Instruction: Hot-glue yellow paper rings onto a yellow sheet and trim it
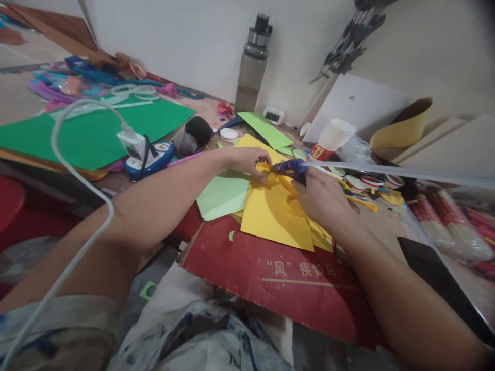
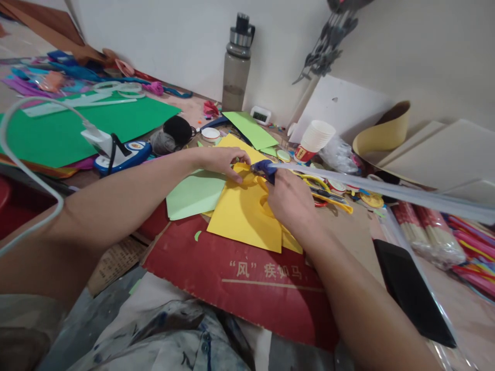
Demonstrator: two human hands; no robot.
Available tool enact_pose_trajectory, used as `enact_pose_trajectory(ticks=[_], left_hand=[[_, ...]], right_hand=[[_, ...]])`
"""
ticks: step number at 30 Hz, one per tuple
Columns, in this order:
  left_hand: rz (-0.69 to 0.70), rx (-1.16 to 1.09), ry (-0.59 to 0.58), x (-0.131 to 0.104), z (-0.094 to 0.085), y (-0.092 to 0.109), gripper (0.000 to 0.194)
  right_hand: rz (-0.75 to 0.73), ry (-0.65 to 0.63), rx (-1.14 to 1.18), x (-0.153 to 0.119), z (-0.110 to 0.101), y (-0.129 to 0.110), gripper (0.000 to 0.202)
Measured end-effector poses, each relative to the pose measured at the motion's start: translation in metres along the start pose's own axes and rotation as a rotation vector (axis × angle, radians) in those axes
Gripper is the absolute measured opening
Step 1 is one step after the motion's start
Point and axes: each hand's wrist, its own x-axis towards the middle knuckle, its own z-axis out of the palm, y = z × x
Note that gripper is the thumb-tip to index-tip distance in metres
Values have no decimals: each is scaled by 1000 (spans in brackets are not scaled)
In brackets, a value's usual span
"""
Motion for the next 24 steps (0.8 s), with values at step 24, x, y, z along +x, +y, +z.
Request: enact_pose_trajectory(ticks=[24], left_hand=[[-7,20,-7,-1,-1,0,85]], right_hand=[[-22,14,-34,-5,-6,-1,30]])
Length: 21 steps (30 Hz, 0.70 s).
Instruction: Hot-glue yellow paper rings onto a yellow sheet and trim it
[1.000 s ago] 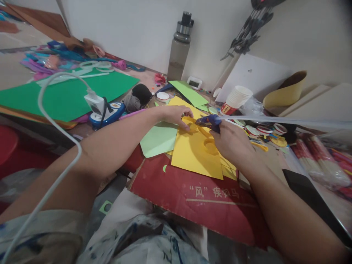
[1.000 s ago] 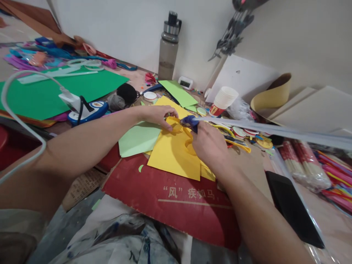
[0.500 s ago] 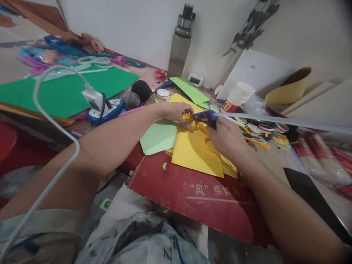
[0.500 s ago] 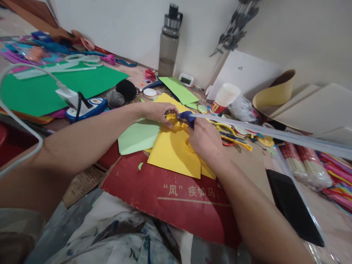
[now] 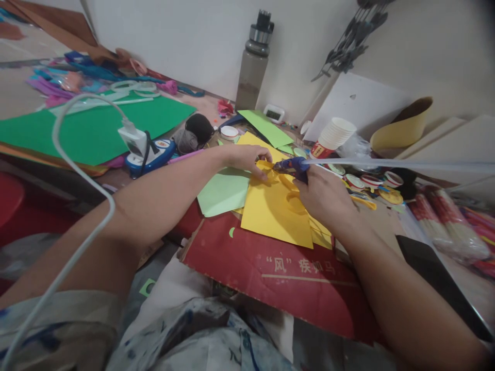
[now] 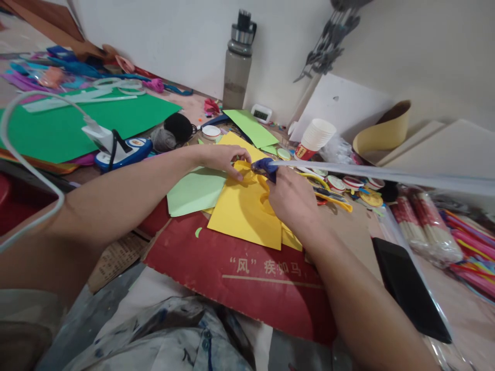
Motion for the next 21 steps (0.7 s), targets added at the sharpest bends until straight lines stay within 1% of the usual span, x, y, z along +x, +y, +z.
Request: enact_pose_trajectory(ticks=[3,6,10,13,17,21], left_hand=[[3,-8,2,-1,-1,2,87],[14,-15,5,-2,-1,2,87],[21,-7,-3,-2,-1,3,87],[19,-11,9,-2,0,3,85],[9,-21,21,1,1,1,81],[-3,-10,21,4,2,-2,79]], right_hand=[[21,-28,-27,-1,-2,-1,30],[37,-28,-61,-2,-4,-1,29],[32,-35,-49,-2,-4,-2,28],[36,-38,-6,1,0,-4,31],[-8,-23,62,5,8,-6,35],[-35,-7,74,8,13,-6,34]])
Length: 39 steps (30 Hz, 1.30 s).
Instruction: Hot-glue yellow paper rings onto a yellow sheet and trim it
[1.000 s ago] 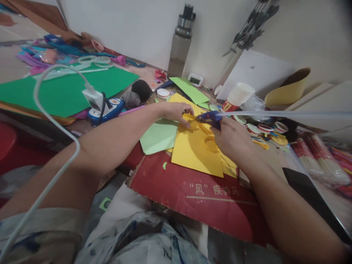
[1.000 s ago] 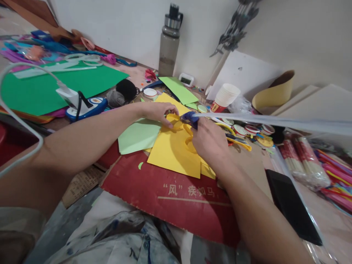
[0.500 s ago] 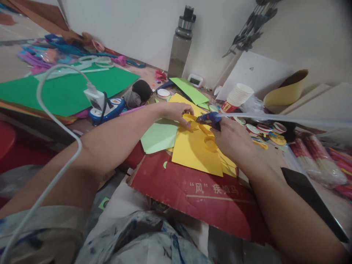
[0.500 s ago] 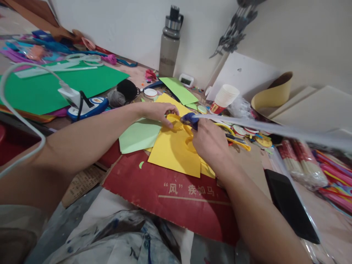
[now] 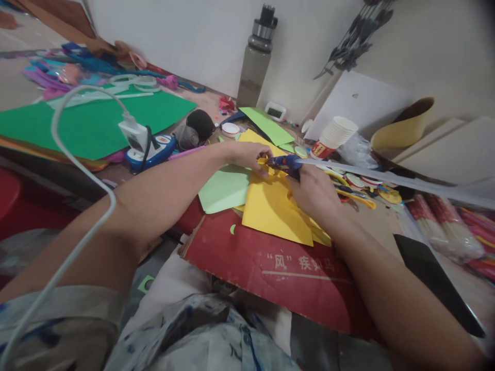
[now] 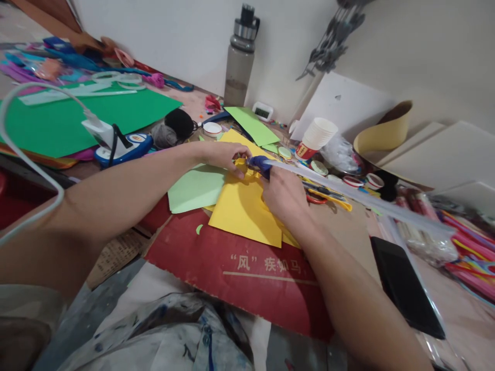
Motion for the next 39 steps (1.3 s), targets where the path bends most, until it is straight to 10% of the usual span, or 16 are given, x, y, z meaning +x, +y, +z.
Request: enact_pose_trajectory(ticks=[39], left_hand=[[20,-23,-19,-4,-2,3,83]], right_hand=[[40,-18,-71,-4,-8,2,32]])
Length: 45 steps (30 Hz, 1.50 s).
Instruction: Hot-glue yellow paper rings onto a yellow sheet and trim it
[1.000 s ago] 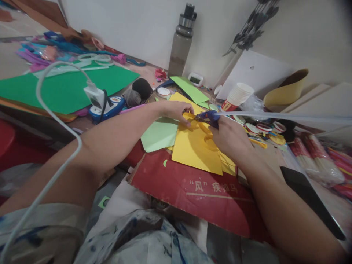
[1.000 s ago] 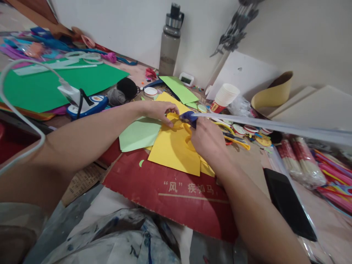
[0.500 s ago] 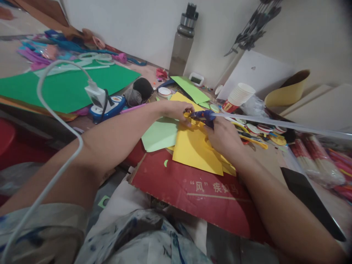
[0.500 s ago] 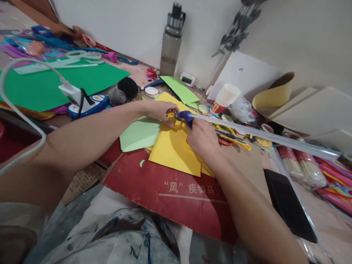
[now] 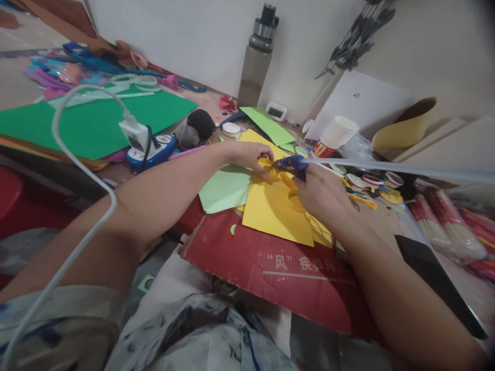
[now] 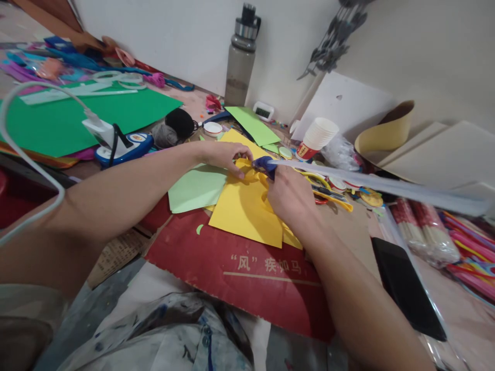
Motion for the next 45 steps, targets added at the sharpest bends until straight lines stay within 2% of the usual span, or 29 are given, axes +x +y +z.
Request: enact_pose_trajectory(ticks=[10,15,22,36,45], left_hand=[[-8,20,4,0,1,-1,84],[3,-8,12,0,2,-4,89],[38,25,12,4,2,-7,79],[48,36,11,1,1,-6,77],[72,37,21,1,3,-10,81]], right_hand=[[34,63,55,-6,-14,14,35],[22,49,82,-7,-9,13,33],[36,48,87,-7,-2,11,31],[0,47,141,-7,-3,15,29],[28,53,227,-6,-9,15,28]])
